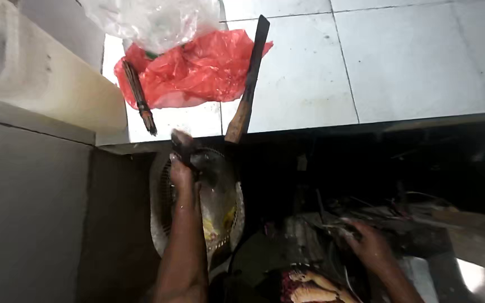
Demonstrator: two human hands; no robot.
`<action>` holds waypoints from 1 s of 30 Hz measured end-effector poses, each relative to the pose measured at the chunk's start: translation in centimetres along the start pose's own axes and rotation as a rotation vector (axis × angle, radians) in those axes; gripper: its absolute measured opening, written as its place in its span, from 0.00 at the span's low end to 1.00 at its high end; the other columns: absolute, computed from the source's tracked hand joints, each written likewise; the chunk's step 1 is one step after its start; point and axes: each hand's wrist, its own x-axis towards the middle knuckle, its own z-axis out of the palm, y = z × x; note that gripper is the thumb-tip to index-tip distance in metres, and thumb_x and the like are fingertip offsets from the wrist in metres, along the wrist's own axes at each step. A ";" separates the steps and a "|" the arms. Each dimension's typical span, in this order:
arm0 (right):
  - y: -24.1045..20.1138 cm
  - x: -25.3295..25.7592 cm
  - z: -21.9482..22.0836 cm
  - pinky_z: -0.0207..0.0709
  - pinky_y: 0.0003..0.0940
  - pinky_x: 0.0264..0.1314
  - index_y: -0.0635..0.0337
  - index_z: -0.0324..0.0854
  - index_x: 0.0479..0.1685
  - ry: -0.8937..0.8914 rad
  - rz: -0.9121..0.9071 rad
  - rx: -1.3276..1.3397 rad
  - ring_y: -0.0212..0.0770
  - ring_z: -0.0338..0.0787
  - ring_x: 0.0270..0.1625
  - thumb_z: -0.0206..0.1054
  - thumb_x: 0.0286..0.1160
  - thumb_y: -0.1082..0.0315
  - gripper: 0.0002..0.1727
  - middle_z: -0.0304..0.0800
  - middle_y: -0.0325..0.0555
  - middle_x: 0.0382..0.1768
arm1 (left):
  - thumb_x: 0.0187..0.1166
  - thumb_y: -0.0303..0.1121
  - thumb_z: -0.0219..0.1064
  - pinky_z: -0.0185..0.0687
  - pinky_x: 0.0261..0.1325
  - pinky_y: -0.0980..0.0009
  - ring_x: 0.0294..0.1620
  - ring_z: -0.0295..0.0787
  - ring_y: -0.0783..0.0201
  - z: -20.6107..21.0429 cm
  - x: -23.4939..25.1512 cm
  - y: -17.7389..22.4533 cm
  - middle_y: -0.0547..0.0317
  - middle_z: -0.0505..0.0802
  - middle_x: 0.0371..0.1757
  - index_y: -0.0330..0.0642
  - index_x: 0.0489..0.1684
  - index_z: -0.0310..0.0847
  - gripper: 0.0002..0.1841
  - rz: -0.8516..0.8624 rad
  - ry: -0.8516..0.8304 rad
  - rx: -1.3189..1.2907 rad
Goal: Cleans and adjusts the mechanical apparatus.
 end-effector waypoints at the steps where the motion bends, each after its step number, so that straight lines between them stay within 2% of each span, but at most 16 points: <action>1: -0.2 0.4 0.0 0.81 0.62 0.70 0.55 0.86 0.70 -0.012 -0.001 -0.002 0.58 0.90 0.65 0.71 0.79 0.59 0.22 0.90 0.57 0.64 | 0.94 0.58 0.32 0.81 0.63 0.39 0.59 0.88 0.42 -0.5 0.1 0.0 0.34 0.88 0.61 0.32 0.72 0.77 0.38 -0.096 -0.037 -0.023; 2: -0.6 1.1 0.0 0.81 0.61 0.71 0.54 0.86 0.70 -0.004 -0.015 -0.002 0.57 0.90 0.66 0.71 0.78 0.60 0.22 0.89 0.56 0.65 | 0.94 0.57 0.35 0.83 0.61 0.43 0.57 0.89 0.46 -1.1 -0.3 0.9 0.38 0.89 0.60 0.33 0.72 0.77 0.36 -0.146 -0.070 -0.110; 4: -2.1 0.3 0.1 0.81 0.59 0.72 0.54 0.84 0.72 0.035 -0.050 0.051 0.55 0.89 0.67 0.71 0.78 0.59 0.24 0.89 0.55 0.67 | 0.96 0.48 0.41 0.87 0.35 0.60 0.30 0.86 0.61 -2.6 -4.7 2.3 0.54 0.87 0.35 0.39 0.55 0.77 0.23 -0.228 -0.226 -0.370; 7: -7.0 0.2 -1.0 0.84 0.44 0.72 0.55 0.74 0.83 0.106 -0.167 0.273 0.45 0.85 0.74 0.75 0.74 0.55 0.35 0.80 0.51 0.78 | 0.97 0.46 0.35 0.78 0.17 0.66 0.12 0.72 0.65 -2.2 -12.5 4.2 0.63 0.77 0.16 0.45 0.32 0.72 0.26 -0.499 -0.755 -0.573; 11: -9.7 0.4 -1.4 0.82 0.42 0.74 0.51 0.56 0.92 0.087 -0.326 0.655 0.39 0.79 0.80 0.82 0.62 0.48 0.55 0.67 0.43 0.88 | 0.94 0.55 0.32 0.77 0.16 0.66 0.10 0.69 0.66 1.4 -22.3 3.9 0.65 0.73 0.13 0.47 0.28 0.75 0.31 -0.764 -1.546 -0.369; 12: -9.3 0.3 -1.7 0.82 0.43 0.76 0.50 0.56 0.92 0.057 -0.336 0.768 0.39 0.80 0.78 0.83 0.60 0.52 0.55 0.71 0.42 0.85 | 0.93 0.55 0.33 0.78 0.16 0.66 0.10 0.70 0.67 2.1 -24.3 4.0 0.65 0.73 0.13 0.48 0.29 0.77 0.31 -0.780 -1.687 -0.342; 14: -7.7 -0.6 -2.3 0.85 0.43 0.72 0.56 0.70 0.82 0.034 -0.302 1.000 0.41 0.88 0.69 0.84 0.60 0.65 0.44 0.86 0.46 0.71 | 0.91 0.55 0.32 0.78 0.16 0.66 0.11 0.71 0.66 3.0 -27.4 4.5 0.65 0.74 0.13 0.49 0.27 0.77 0.31 -0.751 -1.817 -0.269; 15: -6.6 -1.5 -2.6 0.86 0.42 0.70 0.60 0.76 0.74 0.052 -0.257 1.064 0.41 0.90 0.64 0.84 0.60 0.69 0.36 0.89 0.48 0.64 | 0.90 0.58 0.31 0.79 0.16 0.66 0.12 0.74 0.66 3.3 -28.6 4.6 0.64 0.77 0.14 0.49 0.30 0.78 0.33 -0.670 -1.818 -0.238; 17: -4.0 -3.4 -2.8 0.89 0.39 0.61 0.62 0.81 0.63 0.144 -0.080 1.078 0.39 0.93 0.54 0.82 0.64 0.68 0.26 0.92 0.49 0.53 | 0.86 0.70 0.35 0.86 0.23 0.65 0.21 0.84 0.65 3.9 -30.4 4.5 0.60 0.88 0.27 0.47 0.50 0.82 0.38 -0.282 -1.762 -0.248; 19: -1.1 -5.6 -2.4 0.92 0.38 0.49 0.62 0.79 0.66 0.217 0.181 1.115 0.40 0.94 0.45 0.81 0.68 0.65 0.27 0.91 0.53 0.51 | 0.78 0.75 0.48 0.92 0.53 0.62 0.54 0.90 0.63 4.9 -31.6 4.2 0.56 0.90 0.62 0.41 0.80 0.68 0.46 0.273 -1.763 -0.282; 20: 0.3 -6.7 -2.1 0.92 0.38 0.44 0.62 0.76 0.70 0.231 0.308 1.183 0.42 0.94 0.42 0.80 0.71 0.63 0.29 0.90 0.55 0.53 | 0.74 0.74 0.59 0.89 0.65 0.58 0.66 0.86 0.57 5.5 -32.5 4.4 0.49 0.84 0.74 0.35 0.85 0.60 0.51 0.457 -1.808 -0.313; 22: 2.9 -8.9 -0.9 0.90 0.39 0.43 0.61 0.72 0.74 0.260 0.485 1.378 0.44 0.93 0.44 0.79 0.72 0.61 0.32 0.89 0.55 0.55 | 0.65 0.57 0.81 0.89 0.67 0.57 0.68 0.86 0.53 6.2 -35.3 4.6 0.43 0.81 0.77 0.29 0.83 0.61 0.52 0.663 -1.887 -0.328; 23: 4.0 -10.1 -0.1 0.90 0.40 0.46 0.61 0.72 0.76 0.276 0.546 1.457 0.45 0.92 0.47 0.78 0.72 0.59 0.33 0.88 0.55 0.57 | 0.64 0.48 0.84 0.87 0.71 0.59 0.71 0.86 0.56 6.4 -36.8 4.5 0.45 0.82 0.77 0.29 0.82 0.65 0.48 0.768 -1.888 -0.250; 25: 5.7 -12.1 1.5 0.90 0.41 0.51 0.61 0.69 0.78 0.313 0.634 1.544 0.46 0.92 0.52 0.79 0.72 0.59 0.37 0.86 0.57 0.61 | 0.69 0.41 0.82 0.84 0.75 0.62 0.71 0.86 0.62 7.3 -39.8 3.7 0.51 0.87 0.73 0.33 0.78 0.74 0.37 0.943 -1.800 -0.048; 27: 7.5 -13.8 3.2 0.89 0.45 0.60 0.64 0.65 0.80 0.346 0.703 1.605 0.48 0.92 0.59 0.80 0.71 0.58 0.40 0.85 0.59 0.64 | 0.75 0.44 0.77 0.83 0.75 0.62 0.69 0.88 0.64 8.6 -42.5 2.5 0.53 0.91 0.68 0.39 0.75 0.79 0.31 1.100 -1.702 0.167; 30: 10.0 -15.7 4.7 0.90 0.45 0.58 0.64 0.67 0.79 0.435 0.779 1.669 0.48 0.92 0.57 0.78 0.74 0.57 0.37 0.86 0.59 0.61 | 0.78 0.48 0.73 0.83 0.74 0.57 0.66 0.90 0.60 10.1 -46.0 1.5 0.51 0.93 0.65 0.42 0.76 0.80 0.29 1.239 -1.666 0.355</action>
